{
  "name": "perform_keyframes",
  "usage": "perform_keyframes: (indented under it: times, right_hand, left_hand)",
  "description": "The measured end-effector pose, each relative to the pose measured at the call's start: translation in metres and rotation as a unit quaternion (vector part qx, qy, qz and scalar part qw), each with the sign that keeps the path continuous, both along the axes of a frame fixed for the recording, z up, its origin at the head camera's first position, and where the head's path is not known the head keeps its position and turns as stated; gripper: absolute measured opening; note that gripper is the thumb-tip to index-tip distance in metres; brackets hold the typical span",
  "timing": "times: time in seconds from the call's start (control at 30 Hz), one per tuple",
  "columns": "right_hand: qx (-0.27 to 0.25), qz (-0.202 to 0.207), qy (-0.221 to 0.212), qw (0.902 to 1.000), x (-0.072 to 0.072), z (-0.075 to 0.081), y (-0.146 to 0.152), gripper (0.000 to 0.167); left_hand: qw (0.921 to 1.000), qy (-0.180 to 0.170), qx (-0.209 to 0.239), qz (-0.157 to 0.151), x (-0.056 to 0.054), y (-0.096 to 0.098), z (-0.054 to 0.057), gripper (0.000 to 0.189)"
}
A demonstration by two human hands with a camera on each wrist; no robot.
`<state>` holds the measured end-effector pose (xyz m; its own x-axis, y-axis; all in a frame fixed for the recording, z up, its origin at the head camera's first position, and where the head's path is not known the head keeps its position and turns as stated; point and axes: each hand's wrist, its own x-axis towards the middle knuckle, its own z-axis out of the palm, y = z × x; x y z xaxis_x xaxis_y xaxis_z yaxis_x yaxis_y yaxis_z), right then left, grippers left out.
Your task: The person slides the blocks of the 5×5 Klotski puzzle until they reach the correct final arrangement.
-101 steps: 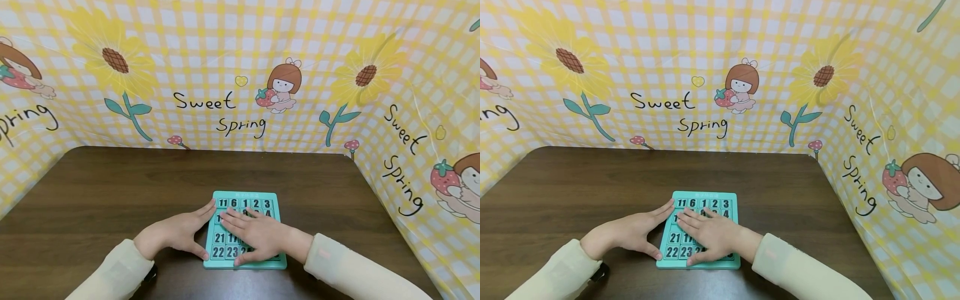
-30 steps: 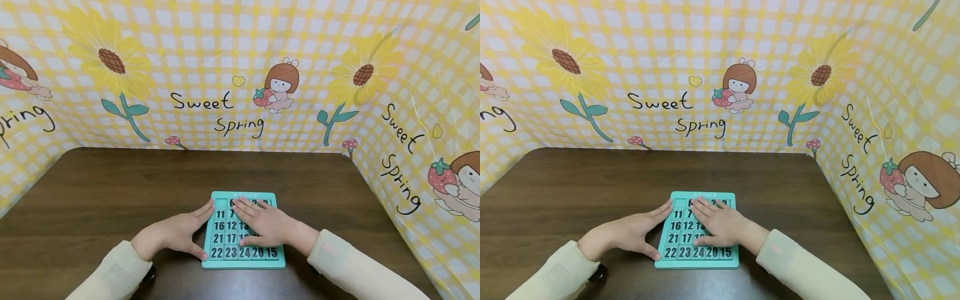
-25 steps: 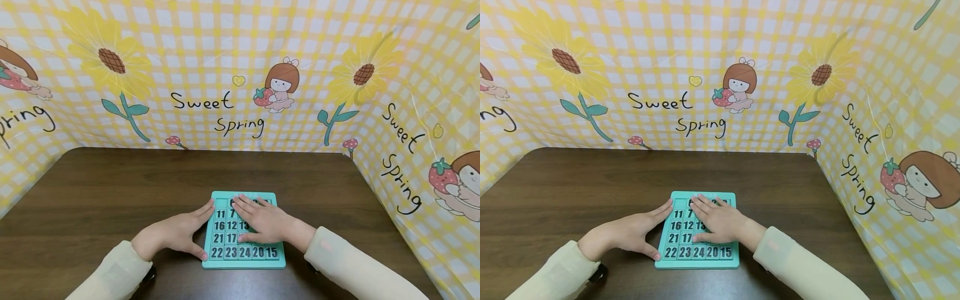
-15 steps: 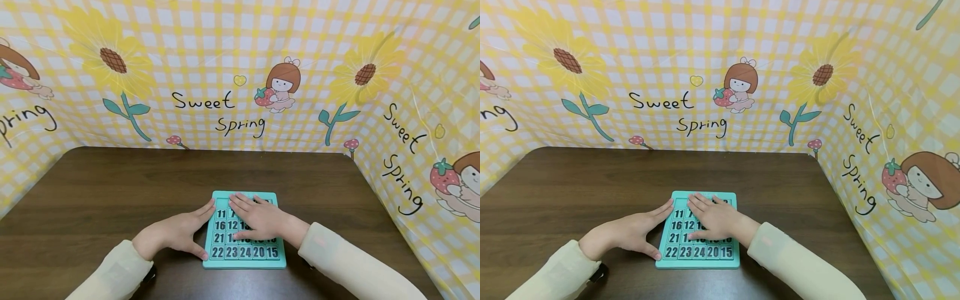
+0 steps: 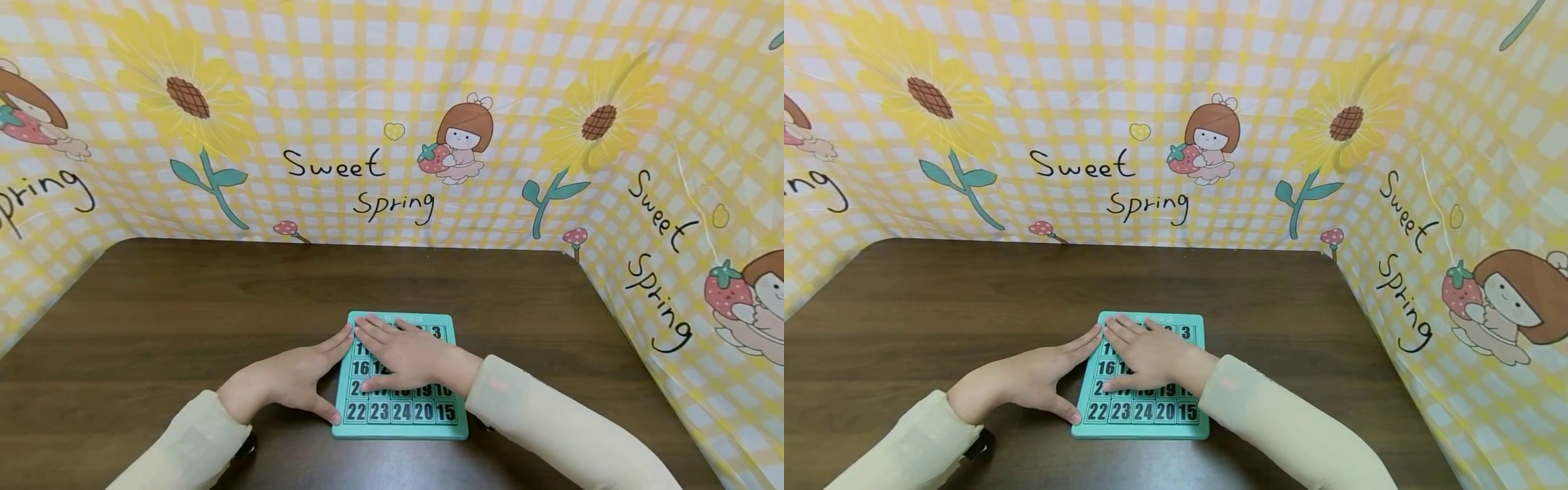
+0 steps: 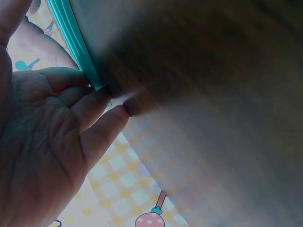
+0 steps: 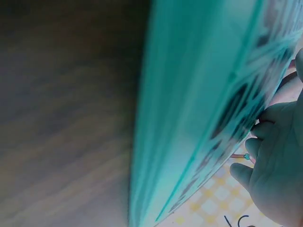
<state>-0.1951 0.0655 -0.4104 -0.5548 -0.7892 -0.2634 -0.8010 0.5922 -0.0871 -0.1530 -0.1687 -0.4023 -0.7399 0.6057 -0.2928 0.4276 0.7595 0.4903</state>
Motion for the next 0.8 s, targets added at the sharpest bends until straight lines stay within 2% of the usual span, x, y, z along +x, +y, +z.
perform_keyframes:
  times: [0.2,0.53,0.8]
  right_hand:
    - [0.000,-0.006,-0.006,1.0000,-0.002,0.002,0.007,0.090]
    - [-0.002,-0.053,-0.006,0.9986,-0.001,0.005,0.049,0.091]
    - [0.004,-0.056,-0.009,0.9984,0.003,0.001,0.063,0.089]
  left_hand:
    - [1.0000,-0.003,0.002,0.002,-0.001,0.001,-0.001,0.124]
    - [1.0000,0.001,0.001,0.007,0.000,0.001,0.001,0.125]
    - [1.0000,0.002,0.002,0.007,0.001,0.002,0.001,0.125]
